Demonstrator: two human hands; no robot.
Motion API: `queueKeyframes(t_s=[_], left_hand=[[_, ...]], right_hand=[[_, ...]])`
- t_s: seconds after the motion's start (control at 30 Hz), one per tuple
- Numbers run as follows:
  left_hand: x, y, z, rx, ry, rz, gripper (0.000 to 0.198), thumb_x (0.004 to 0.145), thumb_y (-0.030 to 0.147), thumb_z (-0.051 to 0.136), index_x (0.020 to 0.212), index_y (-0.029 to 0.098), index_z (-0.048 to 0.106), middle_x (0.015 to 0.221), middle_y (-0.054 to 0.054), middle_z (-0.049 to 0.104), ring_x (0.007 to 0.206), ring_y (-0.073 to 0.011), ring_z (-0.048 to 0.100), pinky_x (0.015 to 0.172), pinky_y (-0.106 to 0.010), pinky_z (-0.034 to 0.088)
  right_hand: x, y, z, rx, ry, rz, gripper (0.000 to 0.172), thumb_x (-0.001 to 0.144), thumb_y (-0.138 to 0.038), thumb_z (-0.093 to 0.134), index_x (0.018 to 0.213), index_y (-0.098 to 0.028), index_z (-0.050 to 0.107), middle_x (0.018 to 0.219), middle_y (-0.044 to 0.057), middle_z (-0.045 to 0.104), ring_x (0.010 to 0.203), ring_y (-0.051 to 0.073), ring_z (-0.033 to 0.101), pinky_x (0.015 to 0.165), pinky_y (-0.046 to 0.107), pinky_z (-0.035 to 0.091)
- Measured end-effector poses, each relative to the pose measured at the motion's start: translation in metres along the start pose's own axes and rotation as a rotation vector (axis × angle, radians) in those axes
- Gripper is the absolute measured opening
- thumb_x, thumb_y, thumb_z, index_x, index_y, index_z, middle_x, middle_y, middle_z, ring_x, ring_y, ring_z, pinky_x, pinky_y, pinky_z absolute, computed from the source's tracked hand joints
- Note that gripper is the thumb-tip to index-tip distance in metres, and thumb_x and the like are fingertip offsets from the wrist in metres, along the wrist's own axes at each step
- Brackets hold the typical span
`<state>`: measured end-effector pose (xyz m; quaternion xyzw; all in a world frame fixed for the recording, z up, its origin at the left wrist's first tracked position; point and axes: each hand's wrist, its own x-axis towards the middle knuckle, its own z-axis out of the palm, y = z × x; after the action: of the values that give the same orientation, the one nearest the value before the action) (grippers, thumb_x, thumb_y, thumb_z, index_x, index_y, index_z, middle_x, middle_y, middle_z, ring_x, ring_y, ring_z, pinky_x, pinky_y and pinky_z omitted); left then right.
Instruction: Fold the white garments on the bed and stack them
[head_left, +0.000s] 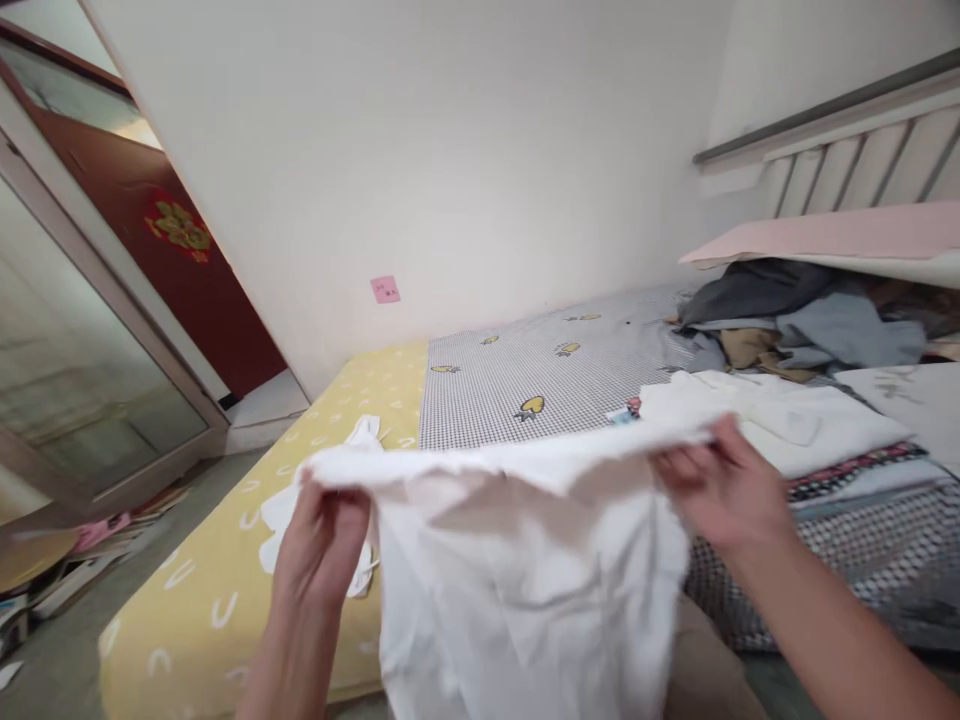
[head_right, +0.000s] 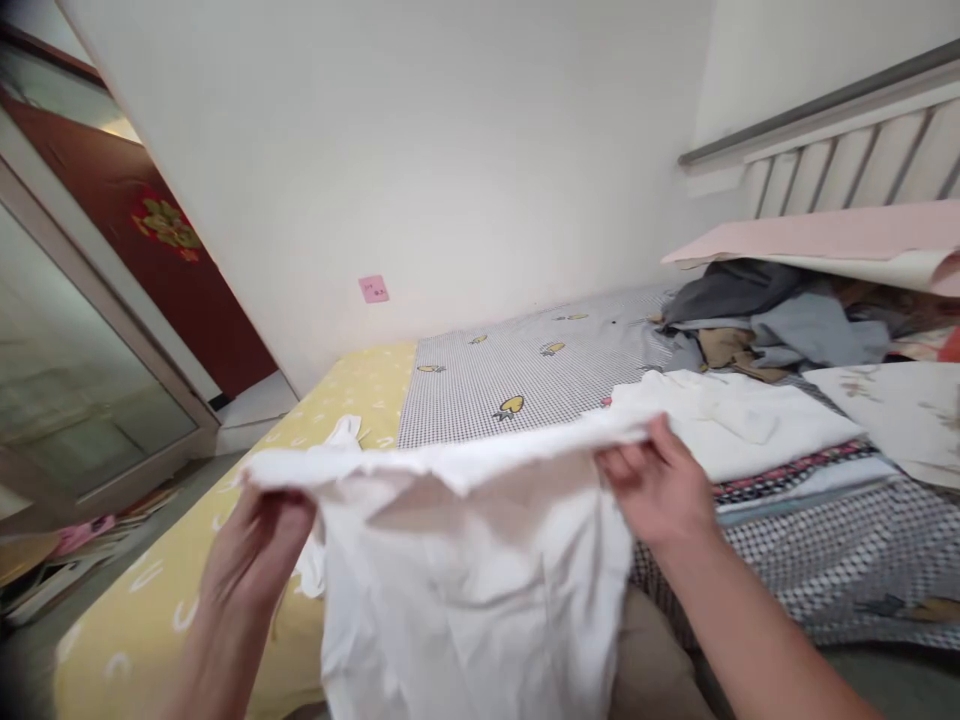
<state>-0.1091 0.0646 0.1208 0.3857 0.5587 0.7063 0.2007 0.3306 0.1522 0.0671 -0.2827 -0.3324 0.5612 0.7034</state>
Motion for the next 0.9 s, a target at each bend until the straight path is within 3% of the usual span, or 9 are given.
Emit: queueKeyframes(t_s=[0.07,0.13,0.2,0.27,0.37,0.5,0.6,0.73,0.9], left_hand=[[0.022,0.000,0.027,-0.107,-0.006,-0.124,0.041,0.096,0.043,0.051,0.134,0.028,0.056,0.121,-0.011,0.071,0.113,-0.0212,0.067,0.095,-0.039,0.056],[0.033,-0.014,0.051,0.008,-0.110,-0.244,0.048,0.096,0.044,0.049,0.144,0.035,0.045,0.141,-0.013,0.061,0.119,-0.0233,0.065,0.093,-0.044,0.056],[0.029,-0.041,0.062,0.172,-0.220,-0.265,0.058,0.091,0.047,0.059,0.146,0.034,0.045,0.153,-0.017,0.050,0.133,-0.0290,0.056,0.100,-0.049,0.052],[0.012,-0.076,0.062,0.461,-0.331,-0.075,0.064,0.086,0.045,0.063,0.146,0.027,0.048,0.156,-0.017,0.045,0.143,-0.0309,0.046,0.112,-0.052,0.044],[-0.026,-0.127,0.050,0.809,-0.357,0.203,0.050,0.089,0.033,0.053,0.138,0.026,0.057,0.154,-0.015,0.048,0.145,-0.0309,0.042,0.119,-0.058,0.032],[-0.079,-0.175,0.022,1.066,-0.377,0.248,0.047,0.093,0.023,0.041,0.135,0.028,0.062,0.154,-0.014,0.050,0.144,-0.0297,0.045,0.120,-0.059,0.029],[-0.119,-0.196,-0.003,1.133,-0.203,0.157,0.050,0.096,0.034,0.040,0.143,0.022,0.053,0.158,-0.018,0.045,0.148,-0.0324,0.041,0.121,-0.057,0.030],[-0.170,-0.205,-0.030,1.144,0.042,-0.168,0.080,0.091,0.048,0.048,0.156,0.009,0.025,0.158,-0.031,0.037,0.146,-0.0427,0.040,0.113,-0.061,0.039],[-0.206,-0.199,-0.044,1.028,-0.054,-0.402,0.080,0.081,0.045,0.063,0.147,0.006,0.041,0.150,-0.033,0.045,0.143,-0.0421,0.045,0.110,-0.056,0.045]], right_hand=[[0.033,0.007,0.039,0.097,-0.106,0.066,0.029,0.091,-0.054,0.064,0.112,-0.036,0.069,0.099,0.002,0.074,0.092,0.021,0.069,0.088,0.043,0.055],[0.060,0.024,0.061,0.080,-0.151,0.112,0.046,0.086,-0.059,0.066,0.130,-0.047,0.059,0.140,0.001,0.063,0.119,0.024,0.065,0.096,0.049,0.052],[0.072,0.050,0.058,-0.043,-0.148,0.151,0.063,0.078,-0.059,0.074,0.137,-0.051,0.053,0.154,0.001,0.052,0.130,0.025,0.060,0.101,0.050,0.049],[0.069,0.083,0.036,-0.226,-0.163,0.162,0.068,0.073,-0.050,0.080,0.137,-0.045,0.056,0.149,0.004,0.057,0.130,0.026,0.059,0.108,0.049,0.045],[0.050,0.130,-0.007,-0.534,-0.085,0.087,0.048,0.070,-0.040,0.079,0.116,-0.030,0.072,0.125,0.008,0.071,0.121,0.028,0.063,0.112,0.052,0.041],[0.026,0.160,-0.037,-0.678,-0.028,-0.059,0.036,0.068,-0.042,0.075,0.101,-0.027,0.075,0.115,0.006,0.073,0.112,0.028,0.065,0.112,0.052,0.042],[0.013,0.159,-0.041,-0.573,0.000,-0.004,0.043,0.068,-0.045,0.078,0.106,-0.027,0.073,0.119,0.006,0.072,0.111,0.027,0.066,0.108,0.048,0.047],[-0.008,0.154,-0.053,-0.586,0.020,0.085,0.049,0.071,-0.051,0.075,0.114,-0.027,0.069,0.125,0.008,0.070,0.114,0.028,0.065,0.107,0.048,0.048],[-0.047,0.168,-0.066,-1.029,-0.001,-0.192,0.052,0.074,-0.053,0.067,0.116,-0.022,0.068,0.134,0.016,0.060,0.128,0.036,0.052,0.115,0.057,0.036]])
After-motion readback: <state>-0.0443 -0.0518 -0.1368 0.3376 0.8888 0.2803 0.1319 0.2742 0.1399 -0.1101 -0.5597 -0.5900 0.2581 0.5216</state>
